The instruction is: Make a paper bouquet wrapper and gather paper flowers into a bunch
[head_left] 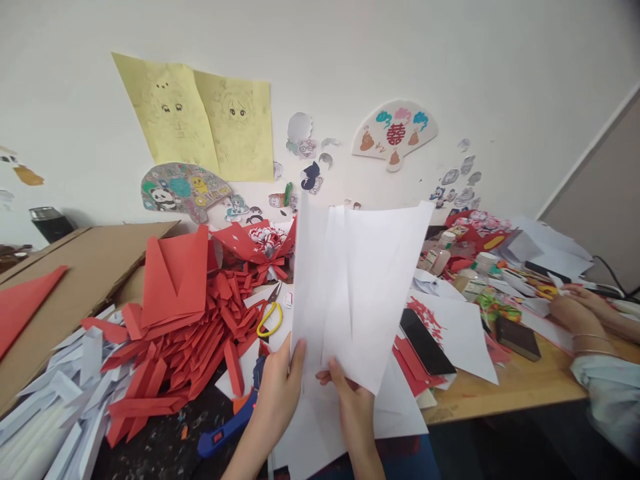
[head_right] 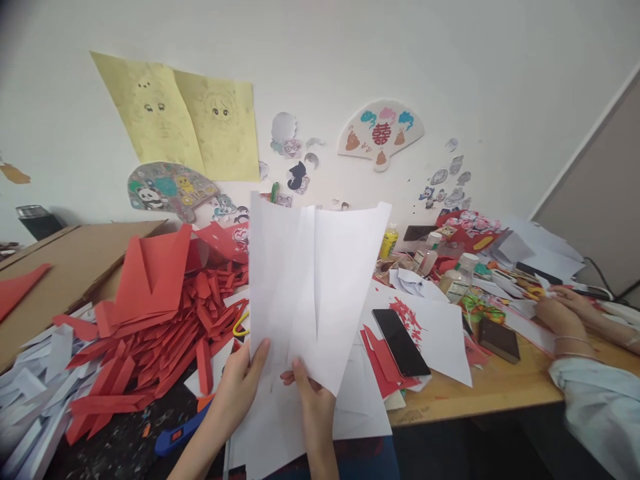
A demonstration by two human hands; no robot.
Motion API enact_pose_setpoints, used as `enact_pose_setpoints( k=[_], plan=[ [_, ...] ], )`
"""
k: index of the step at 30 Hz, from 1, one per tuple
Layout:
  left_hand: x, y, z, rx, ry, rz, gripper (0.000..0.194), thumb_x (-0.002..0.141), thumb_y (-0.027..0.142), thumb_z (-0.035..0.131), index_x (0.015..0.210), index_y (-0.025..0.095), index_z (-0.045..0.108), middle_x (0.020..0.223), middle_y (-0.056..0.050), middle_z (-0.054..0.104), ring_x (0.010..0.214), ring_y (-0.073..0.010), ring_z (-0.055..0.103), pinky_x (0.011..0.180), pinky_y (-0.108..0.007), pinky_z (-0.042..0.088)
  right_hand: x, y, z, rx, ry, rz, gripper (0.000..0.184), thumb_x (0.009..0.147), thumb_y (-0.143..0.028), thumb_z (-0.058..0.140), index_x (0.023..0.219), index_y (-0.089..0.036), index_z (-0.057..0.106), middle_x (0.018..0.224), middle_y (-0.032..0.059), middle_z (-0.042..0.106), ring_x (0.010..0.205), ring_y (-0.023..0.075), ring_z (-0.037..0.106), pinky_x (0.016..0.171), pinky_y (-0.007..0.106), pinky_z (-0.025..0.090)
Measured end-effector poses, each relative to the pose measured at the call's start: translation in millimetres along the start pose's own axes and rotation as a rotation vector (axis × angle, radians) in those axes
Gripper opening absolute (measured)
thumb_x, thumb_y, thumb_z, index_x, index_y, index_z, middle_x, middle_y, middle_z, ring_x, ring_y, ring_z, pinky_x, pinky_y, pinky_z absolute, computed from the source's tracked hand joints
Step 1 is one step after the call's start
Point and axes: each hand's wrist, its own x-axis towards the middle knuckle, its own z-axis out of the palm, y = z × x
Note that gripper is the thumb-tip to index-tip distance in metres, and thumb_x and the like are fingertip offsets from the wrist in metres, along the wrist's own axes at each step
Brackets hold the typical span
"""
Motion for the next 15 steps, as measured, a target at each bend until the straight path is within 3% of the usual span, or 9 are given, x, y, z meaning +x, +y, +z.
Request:
enact_pose_setpoints(
  k=[2,4,7,9,11,15],
  plan=[
    [-1,6,1.9,-0.024,-0.03,0.001,0.042,0.099,0.046,0.038,0.098,0.015,0.065,0.072,-0.003,0.067,0.066,-0.0182,0.061,0.064,-0.027,0.048,-4,-2,2,0.002,0.022,-0.002,0.047,0.071,-0.058,0.077,0.069,-0.011,0.071,0.069,0.0096,0.069,0.068,0.0201,0.065,0.077,0.032,0.053],
    [-3,13,2.0,-0.027,-0.085,0.024,0.04,0.1,0.043,0.036,0.103,0.015,0.065,0.073,-0.003,0.067,0.069,-0.0179,0.062,0.067,-0.027,0.049,-7,-4,3,-0.015,0.027,-0.002,0.048,0.072,-0.059,0.076,0.066,-0.011,0.071,0.068,0.0091,0.068,0.067,0.0201,0.064,0.079,0.033,0.053],
    [-3,20,-8.8,0.049,-0.202,0.072,0.036,0.099,0.042,0.04,0.115,0.019,0.062,0.089,-0.005,0.072,0.078,-0.0185,0.066,0.074,-0.027,0.05,-7,-5,-3,-0.033,0.072,0.016,0.049,0.071,-0.061,0.076,0.06,-0.013,0.068,0.068,0.0079,0.067,0.071,0.0202,0.064,0.087,0.034,0.05],
    [0,21,-28.6,0.141,-0.207,0.071,0.039,0.098,0.044,0.041,0.123,0.02,0.059,0.103,-0.008,0.073,0.086,-0.0194,0.068,0.078,-0.027,0.051,-5,-4,-11,-0.026,0.146,0.005,0.05,0.069,-0.061,0.077,0.055,-0.014,0.066,0.066,0.007,0.066,0.072,0.0199,0.063,0.09,0.034,0.049],
    [7,20,-60.2,0.292,-0.09,0.037,0.044,0.098,0.046,0.038,0.128,0.02,0.058,0.118,-0.01,0.07,0.1,-0.0219,0.068,0.087,-0.031,0.05,-3,-4,-18,-0.033,0.203,-0.042,0.049,0.069,-0.059,0.078,0.053,-0.015,0.064,0.067,0.0065,0.066,0.071,0.0194,0.061,0.092,0.035,0.048],
    [36,3,-146.0,0.851,0.347,-0.136,0.051,0.098,0.049,0.034,0.128,0.015,0.058,0.118,-0.018,0.068,0.109,-0.0344,0.063,0.091,-0.046,0.047,-1,-6,-25,-0.056,0.209,-0.105,0.045,0.071,-0.055,0.078,0.055,-0.015,0.065,0.069,0.0059,0.066,0.076,0.0202,0.061,0.099,0.039,0.043]
  ],
)
